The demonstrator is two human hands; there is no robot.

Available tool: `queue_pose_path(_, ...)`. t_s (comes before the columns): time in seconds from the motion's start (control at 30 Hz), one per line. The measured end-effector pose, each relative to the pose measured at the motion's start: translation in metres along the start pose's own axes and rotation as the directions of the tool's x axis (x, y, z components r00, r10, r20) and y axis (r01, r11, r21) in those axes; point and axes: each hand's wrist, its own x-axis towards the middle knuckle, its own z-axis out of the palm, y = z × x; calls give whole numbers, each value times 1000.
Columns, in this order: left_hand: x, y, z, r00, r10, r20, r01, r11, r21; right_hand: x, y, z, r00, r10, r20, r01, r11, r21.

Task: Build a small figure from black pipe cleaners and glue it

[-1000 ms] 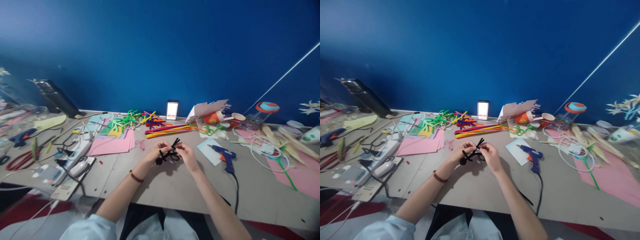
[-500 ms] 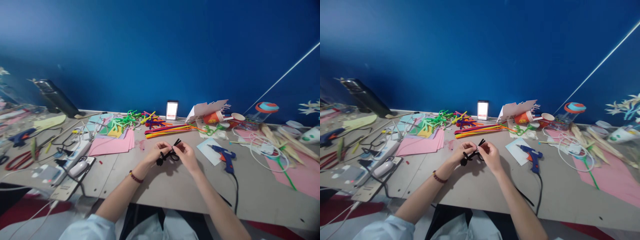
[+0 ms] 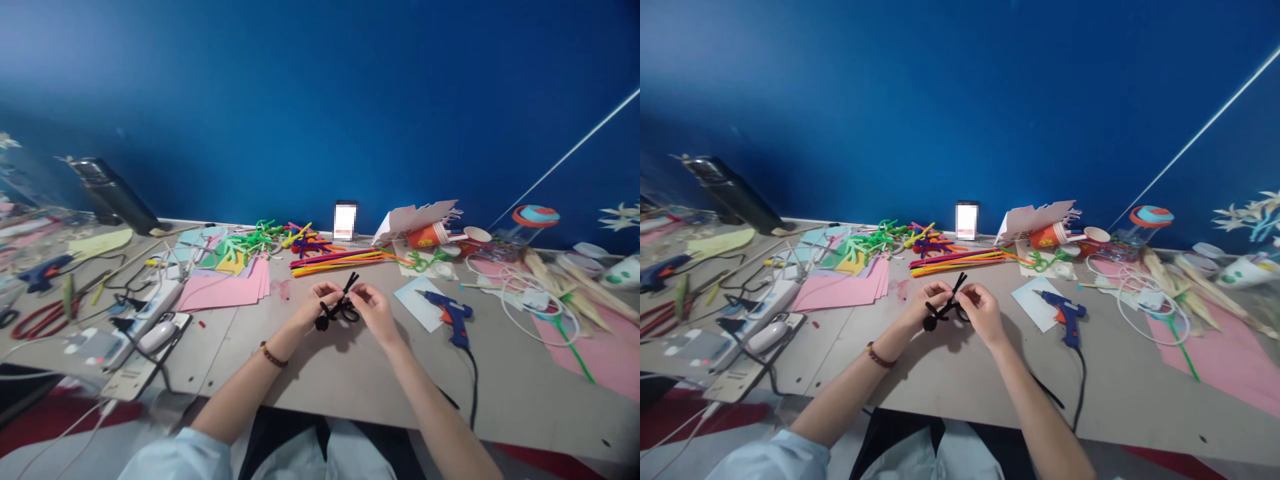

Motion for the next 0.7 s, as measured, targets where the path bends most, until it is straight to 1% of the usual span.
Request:
queue_pose_path(0.3, 0, 6, 5, 995, 40, -86, -36, 998, 56, -1, 5, -1, 996, -84, -36, 78, 984, -159)
queue_pose_path(0.4, 0, 6, 4, 993, 69, -94, -58, 992, 114, -1, 3, -1, 991, -125, -39, 113, 967, -228)
queue_pose_path(0.53, 0, 5, 3, 988, 118, -95, -102, 982, 160, -2, 0, -1, 987, -158, -40, 141, 950, -279)
queue_pose_path(0.7, -2, 10, 5, 988, 111, -104, -92, 980, 176, -3, -2, 0, 980, -199, -23, 182, 930, -321)
